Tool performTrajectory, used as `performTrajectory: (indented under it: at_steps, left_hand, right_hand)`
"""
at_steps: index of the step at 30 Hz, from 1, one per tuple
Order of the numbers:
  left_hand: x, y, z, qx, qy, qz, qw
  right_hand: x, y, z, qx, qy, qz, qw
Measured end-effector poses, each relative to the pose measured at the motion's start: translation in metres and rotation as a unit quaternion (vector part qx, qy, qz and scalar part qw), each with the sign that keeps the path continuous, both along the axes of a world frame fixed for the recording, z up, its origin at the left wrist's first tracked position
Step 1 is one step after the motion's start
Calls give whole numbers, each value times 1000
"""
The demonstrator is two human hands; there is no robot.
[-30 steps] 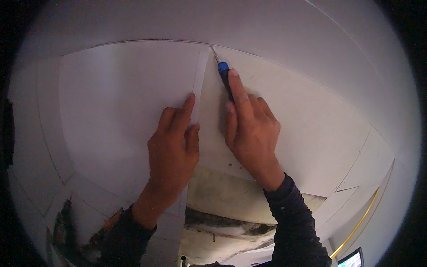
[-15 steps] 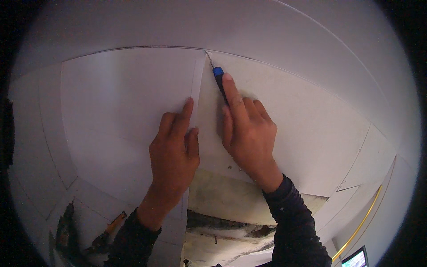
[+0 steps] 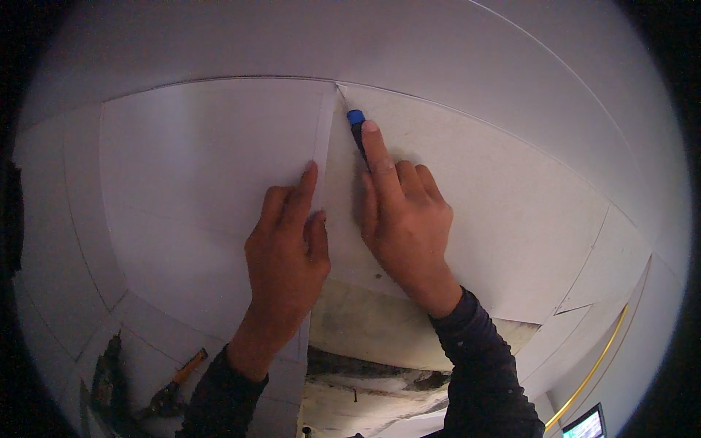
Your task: The person trims a white ceiling panel with a utility knife, fits the panel into a gap in the ceiling, and handles a drill, metal snips, and a square while working on the overhead structure.
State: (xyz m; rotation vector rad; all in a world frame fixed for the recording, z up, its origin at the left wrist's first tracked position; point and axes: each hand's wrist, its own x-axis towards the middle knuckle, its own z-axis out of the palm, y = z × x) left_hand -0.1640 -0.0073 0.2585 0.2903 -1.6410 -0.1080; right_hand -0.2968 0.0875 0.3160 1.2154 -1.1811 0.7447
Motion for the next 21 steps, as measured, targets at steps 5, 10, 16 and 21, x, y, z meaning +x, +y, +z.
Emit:
performTrajectory:
  at_steps: [5, 10, 16, 21]
  left_hand:
    - [0, 1, 0, 7, 4, -11, 1000]
    - [0, 2, 0, 6, 5, -15, 1000]
    - [0, 0, -1, -11, 17, 8, 1000]
    - [0, 0, -1, -26, 25, 2, 999]
  right_hand:
    - [0, 3, 0, 10, -5, 10, 1000]
    - [1, 3, 1, 3, 4, 6, 1000]
    - [3, 2, 0, 2, 5, 7, 1000]
    - [-2, 1, 2, -13, 29, -5, 999]
